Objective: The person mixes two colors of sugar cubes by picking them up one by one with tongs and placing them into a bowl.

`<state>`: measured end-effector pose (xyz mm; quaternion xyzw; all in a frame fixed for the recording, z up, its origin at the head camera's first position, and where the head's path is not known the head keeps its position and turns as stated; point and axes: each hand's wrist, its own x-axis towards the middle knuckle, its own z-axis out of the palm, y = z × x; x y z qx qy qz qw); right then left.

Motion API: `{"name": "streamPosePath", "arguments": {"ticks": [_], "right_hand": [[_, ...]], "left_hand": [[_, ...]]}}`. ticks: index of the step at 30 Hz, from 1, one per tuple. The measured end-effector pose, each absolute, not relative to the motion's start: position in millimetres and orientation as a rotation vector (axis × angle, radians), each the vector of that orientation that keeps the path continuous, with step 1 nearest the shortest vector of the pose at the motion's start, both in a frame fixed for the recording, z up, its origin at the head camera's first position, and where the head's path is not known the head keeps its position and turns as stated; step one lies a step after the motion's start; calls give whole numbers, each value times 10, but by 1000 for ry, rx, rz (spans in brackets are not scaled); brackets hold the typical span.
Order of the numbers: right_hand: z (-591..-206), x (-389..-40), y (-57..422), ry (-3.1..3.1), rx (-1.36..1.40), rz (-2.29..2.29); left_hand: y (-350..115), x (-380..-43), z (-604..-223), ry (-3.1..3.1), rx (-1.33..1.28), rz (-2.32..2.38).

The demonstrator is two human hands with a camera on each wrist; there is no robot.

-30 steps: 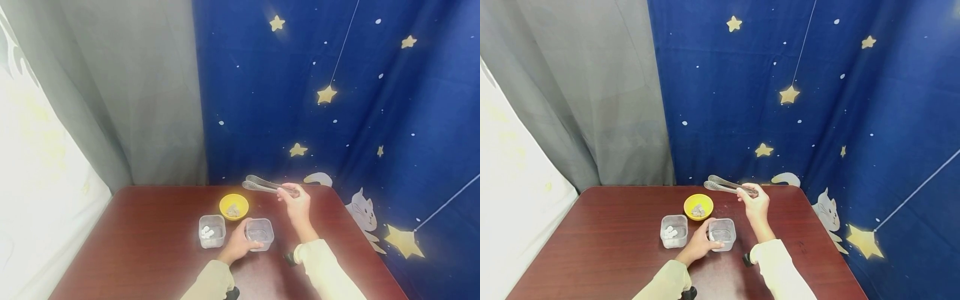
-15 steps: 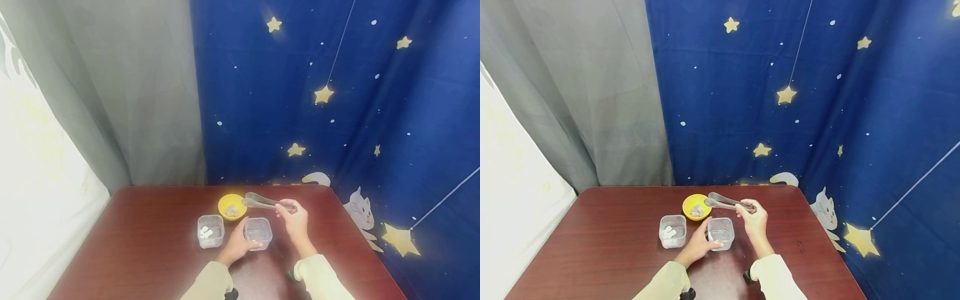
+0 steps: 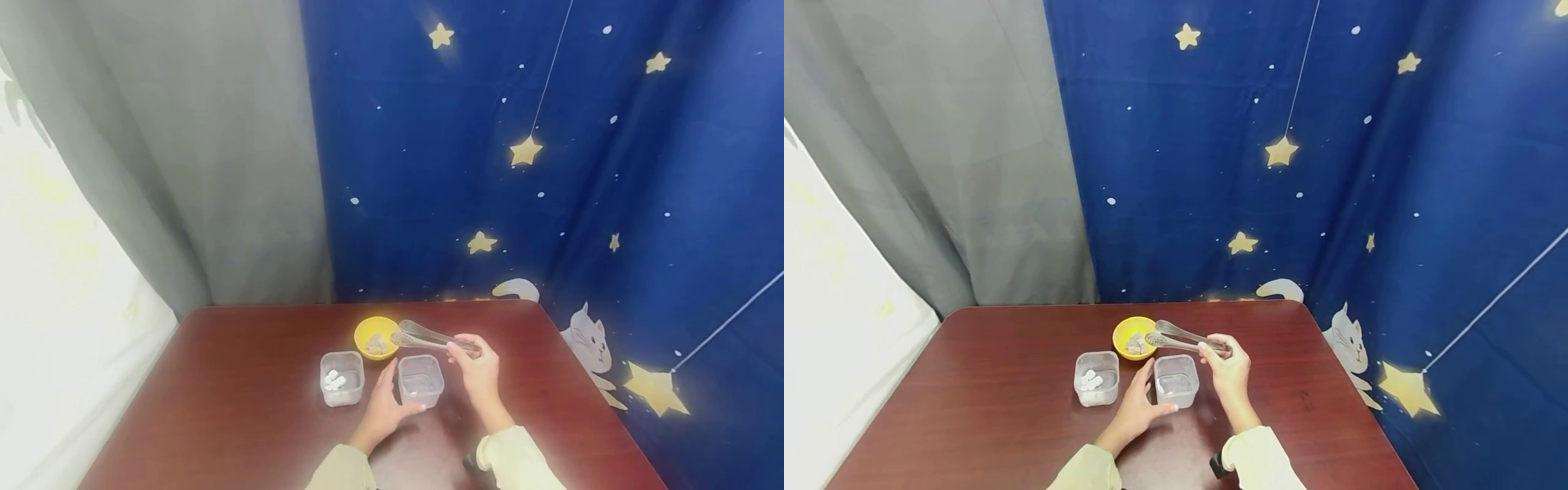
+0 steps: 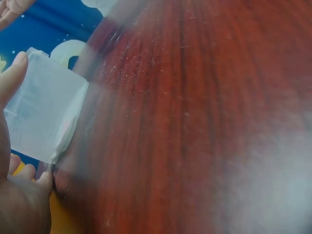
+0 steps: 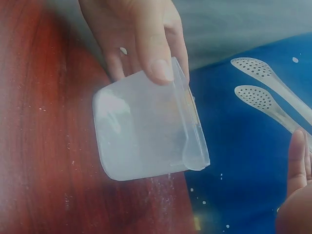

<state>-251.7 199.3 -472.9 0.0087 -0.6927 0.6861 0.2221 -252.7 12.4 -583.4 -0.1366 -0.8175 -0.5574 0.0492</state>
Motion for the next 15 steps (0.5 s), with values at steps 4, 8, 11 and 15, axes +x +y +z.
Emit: {"name": "streamPosePath", "arguments": {"ticks": [4,8,11,15], "right_hand": [[-4704,-2479,1969,-1933,-5,1904],[-4706,-2454,1938,-1960,-30,1898],[-4706,-2437,1913,-1982,-28,1889],[-4706,-2415,1877,-2006,-16,1893]], "left_hand": [[81,-2462,-5821,-2429,-453,-1778],[24,-2385,-5801,-2389,-480,-1886],[-28,-2327,-5789,-2350,-513,-1961],[-121,-2247,-5788,-2283,-563,-2011]]}}
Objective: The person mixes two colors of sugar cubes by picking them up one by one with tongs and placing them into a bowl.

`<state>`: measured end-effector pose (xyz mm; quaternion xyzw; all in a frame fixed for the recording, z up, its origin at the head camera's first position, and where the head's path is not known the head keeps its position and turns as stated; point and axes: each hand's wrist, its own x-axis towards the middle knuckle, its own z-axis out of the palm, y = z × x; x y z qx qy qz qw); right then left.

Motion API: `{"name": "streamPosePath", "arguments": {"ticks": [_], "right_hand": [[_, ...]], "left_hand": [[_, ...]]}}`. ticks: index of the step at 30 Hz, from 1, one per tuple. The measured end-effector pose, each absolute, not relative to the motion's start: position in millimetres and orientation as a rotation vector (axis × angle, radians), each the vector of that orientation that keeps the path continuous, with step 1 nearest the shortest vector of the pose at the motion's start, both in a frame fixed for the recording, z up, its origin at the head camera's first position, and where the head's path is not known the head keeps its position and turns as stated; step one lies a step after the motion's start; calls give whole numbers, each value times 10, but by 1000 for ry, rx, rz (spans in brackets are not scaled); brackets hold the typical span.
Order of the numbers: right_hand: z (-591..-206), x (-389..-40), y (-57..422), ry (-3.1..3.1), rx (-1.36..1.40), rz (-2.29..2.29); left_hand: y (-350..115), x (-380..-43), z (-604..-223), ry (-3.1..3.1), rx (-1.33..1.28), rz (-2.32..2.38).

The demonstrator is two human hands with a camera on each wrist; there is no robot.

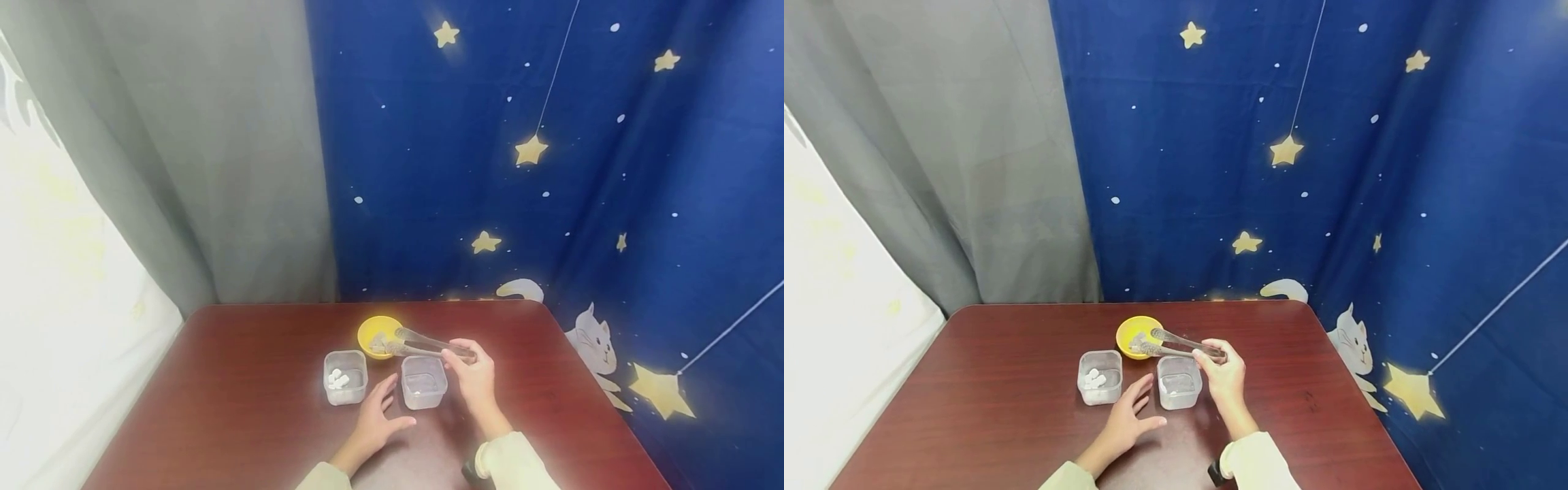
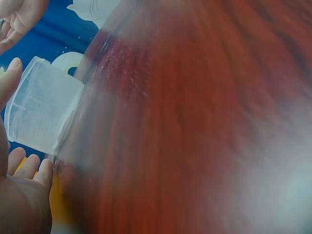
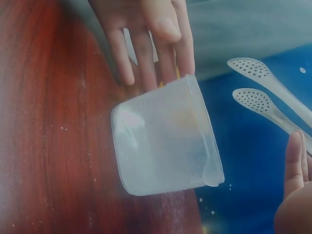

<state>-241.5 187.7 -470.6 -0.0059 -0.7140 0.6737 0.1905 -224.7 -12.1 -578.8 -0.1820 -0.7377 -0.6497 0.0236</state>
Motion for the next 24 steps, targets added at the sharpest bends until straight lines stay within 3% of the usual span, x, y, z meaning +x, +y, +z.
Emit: {"name": "streamPosePath", "arguments": {"ticks": [11,19,24], "right_hand": [[-4775,-2436,1772,-2029,34,1898],[-5014,-2540,1754,-2018,20,1934],[-4936,-2487,1676,-2012,63,1990]], "left_hand": [[-357,-1964,-5616,-2148,-472,-2082],[-575,-2004,-5815,-2203,-356,-2029],[-710,-2004,-5854,-2232,-283,-1947]]}}
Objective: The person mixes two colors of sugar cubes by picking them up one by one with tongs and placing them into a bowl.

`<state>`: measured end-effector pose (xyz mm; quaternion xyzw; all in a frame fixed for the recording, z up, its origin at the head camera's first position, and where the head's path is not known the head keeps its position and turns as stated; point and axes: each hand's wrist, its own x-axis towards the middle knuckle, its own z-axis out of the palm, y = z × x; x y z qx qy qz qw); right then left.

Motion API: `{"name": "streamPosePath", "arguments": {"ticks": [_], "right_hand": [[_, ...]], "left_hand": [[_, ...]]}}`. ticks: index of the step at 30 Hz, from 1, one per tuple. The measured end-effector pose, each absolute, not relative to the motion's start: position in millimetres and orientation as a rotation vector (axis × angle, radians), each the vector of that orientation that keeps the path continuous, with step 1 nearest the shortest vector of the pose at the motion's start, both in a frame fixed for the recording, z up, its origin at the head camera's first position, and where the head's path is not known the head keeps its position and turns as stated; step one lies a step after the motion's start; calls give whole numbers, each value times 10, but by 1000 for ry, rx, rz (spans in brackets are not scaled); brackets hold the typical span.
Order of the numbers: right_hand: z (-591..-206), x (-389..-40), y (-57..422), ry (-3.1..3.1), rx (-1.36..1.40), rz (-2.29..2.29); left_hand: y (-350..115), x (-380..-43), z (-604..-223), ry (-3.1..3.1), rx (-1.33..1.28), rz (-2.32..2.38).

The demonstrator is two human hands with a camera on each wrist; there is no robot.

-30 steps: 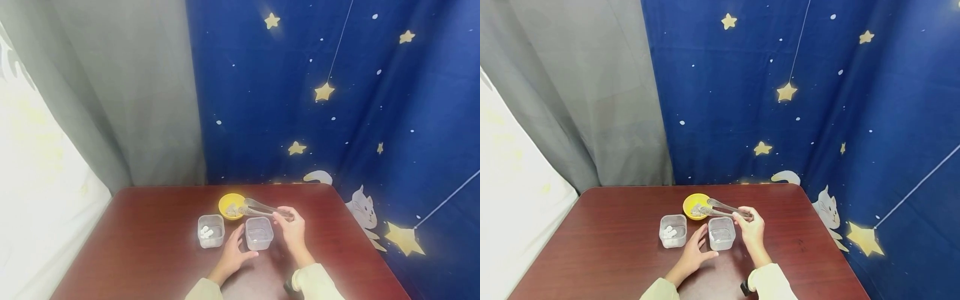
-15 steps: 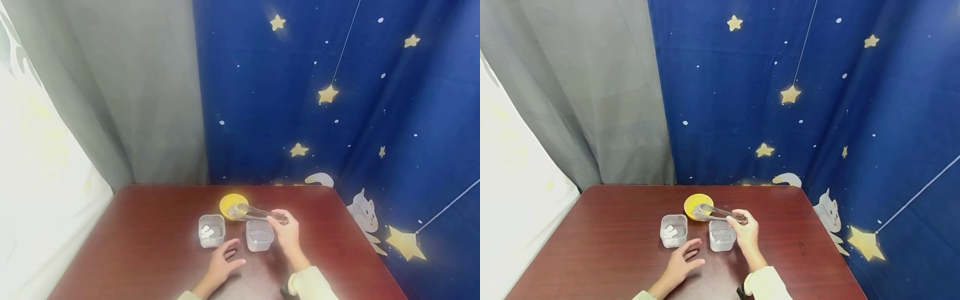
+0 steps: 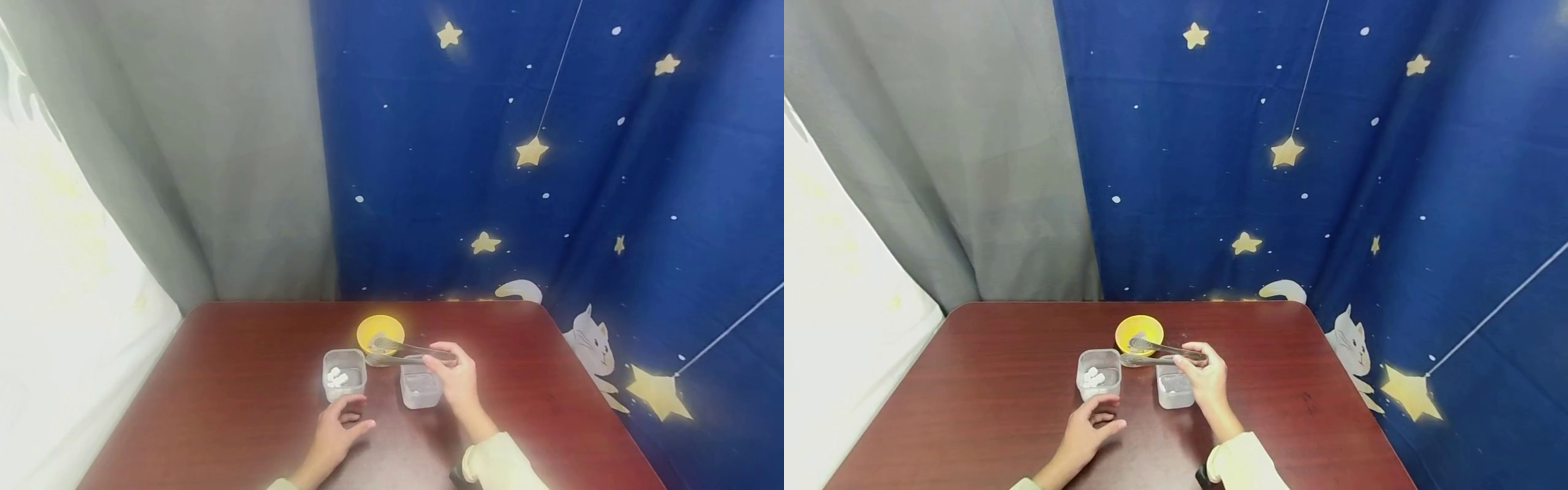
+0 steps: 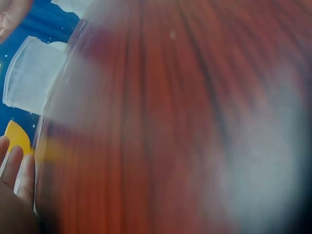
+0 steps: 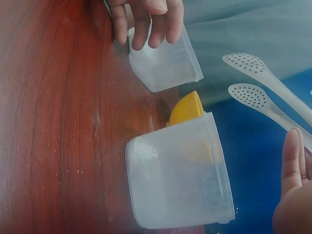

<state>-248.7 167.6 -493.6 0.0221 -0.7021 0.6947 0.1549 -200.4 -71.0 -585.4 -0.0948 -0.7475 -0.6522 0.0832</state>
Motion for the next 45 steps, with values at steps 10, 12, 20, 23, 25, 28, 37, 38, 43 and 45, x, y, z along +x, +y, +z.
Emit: {"name": "streamPosePath", "arguments": {"ticks": [10,12,20,23,25,28,37,38,43,45], "right_hand": [[-4867,-2412,1550,-2057,106,1971],[-4942,-2455,1535,-2053,124,1969],[-5008,-2507,1433,-2075,154,1968],[-4883,-2439,1380,-2118,175,1918],[-4799,-2395,1348,-2133,206,1908],[-4736,-2365,1307,-2135,259,1906],[-4974,-2531,1193,-2241,228,1838],[-4983,-2534,1179,-2266,227,1789],[-4998,-2534,1094,-2232,269,1775],[-5004,-2537,1051,-2185,292,1844]], "left_hand": [[-914,-2048,-5890,-2150,-195,-1770],[-944,-2042,-5894,-2157,-160,-1729],[-1039,-2092,-5853,-2194,-10,-1640],[-1075,-2136,-5831,-2171,18,-1633],[-1099,-2172,-5821,-2164,31,-1611],[-1130,-2227,-5808,-2175,42,-1561],[-1231,-2392,-5796,-2284,-19,-1528],[-1241,-2409,-5792,-2292,-33,-1539],[-1277,-2470,-5761,-2338,-87,-1619],[-1284,-2492,-5749,-2350,-118,-1626]]}}
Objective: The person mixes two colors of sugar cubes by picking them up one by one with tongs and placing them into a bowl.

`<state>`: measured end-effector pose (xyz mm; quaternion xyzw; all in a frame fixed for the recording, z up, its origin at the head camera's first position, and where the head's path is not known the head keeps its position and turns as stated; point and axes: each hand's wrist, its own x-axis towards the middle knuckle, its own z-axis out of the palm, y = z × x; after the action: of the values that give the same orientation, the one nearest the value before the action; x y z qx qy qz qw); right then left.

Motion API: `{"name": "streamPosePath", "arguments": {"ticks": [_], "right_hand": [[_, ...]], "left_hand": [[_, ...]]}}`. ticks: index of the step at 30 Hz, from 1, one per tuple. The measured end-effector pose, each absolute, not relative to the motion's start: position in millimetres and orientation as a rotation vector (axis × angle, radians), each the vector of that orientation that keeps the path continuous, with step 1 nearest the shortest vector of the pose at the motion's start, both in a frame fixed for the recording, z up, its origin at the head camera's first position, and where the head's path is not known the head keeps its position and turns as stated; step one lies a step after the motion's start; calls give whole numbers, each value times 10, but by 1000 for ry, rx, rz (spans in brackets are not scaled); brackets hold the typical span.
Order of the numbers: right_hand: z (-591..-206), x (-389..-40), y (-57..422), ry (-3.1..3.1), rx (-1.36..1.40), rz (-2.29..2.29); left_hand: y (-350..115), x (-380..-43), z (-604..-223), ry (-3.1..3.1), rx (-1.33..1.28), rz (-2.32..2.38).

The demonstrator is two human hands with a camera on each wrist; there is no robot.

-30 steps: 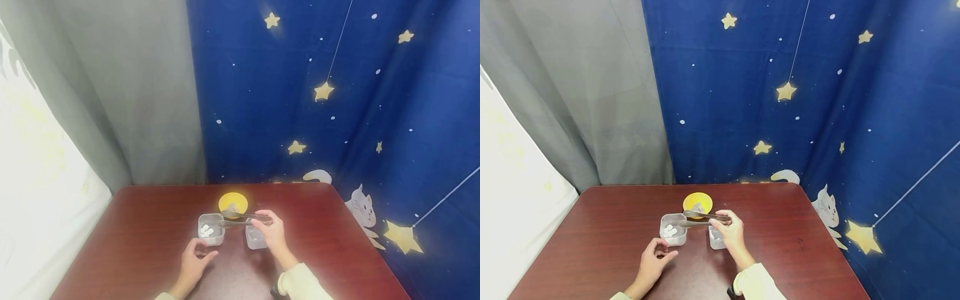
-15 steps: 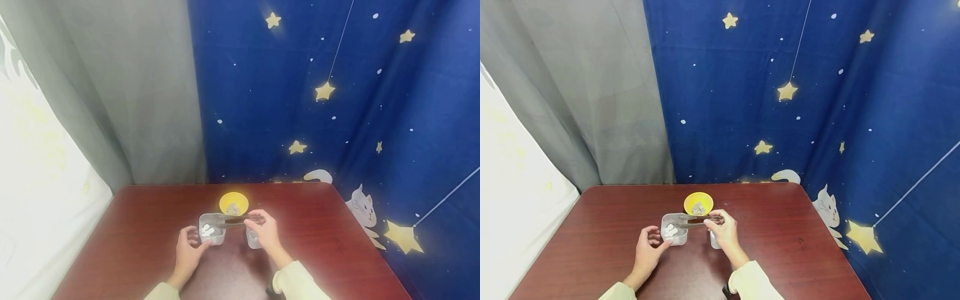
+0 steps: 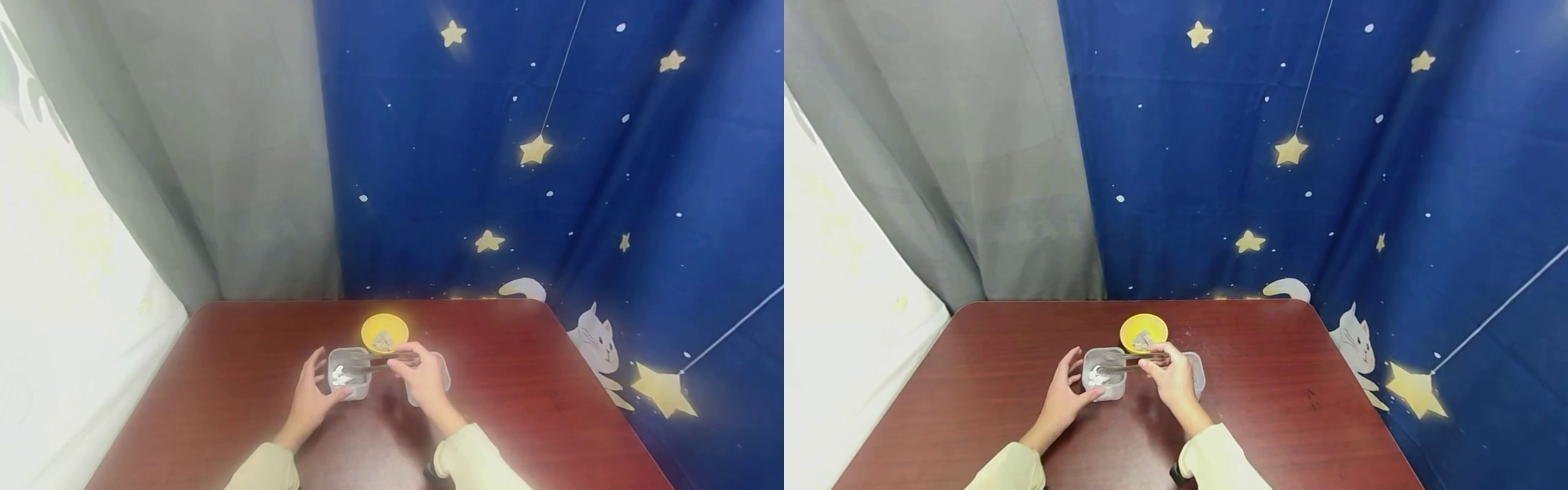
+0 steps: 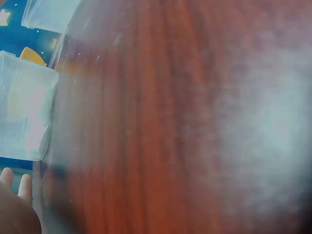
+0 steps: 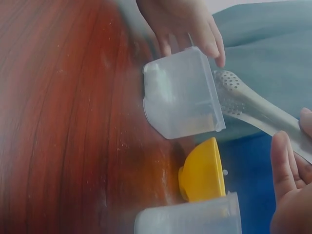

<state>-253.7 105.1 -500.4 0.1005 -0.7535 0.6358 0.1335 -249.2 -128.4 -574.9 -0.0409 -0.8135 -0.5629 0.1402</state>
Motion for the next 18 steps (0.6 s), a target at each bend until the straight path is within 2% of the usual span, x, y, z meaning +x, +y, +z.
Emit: {"name": "streamPosePath", "arguments": {"ticks": [6,13,18], "right_hand": [[-4838,-2459,918,-2173,294,1887],[-5133,-2642,795,-2207,278,1780],[-5179,-2646,735,-2281,252,1679]], "left_hand": [[-1271,-2564,-5751,-2357,-196,-1647],[-1242,-2604,-5782,-2372,-223,-1696],[-1208,-2608,-5774,-2385,-187,-1631]]}}
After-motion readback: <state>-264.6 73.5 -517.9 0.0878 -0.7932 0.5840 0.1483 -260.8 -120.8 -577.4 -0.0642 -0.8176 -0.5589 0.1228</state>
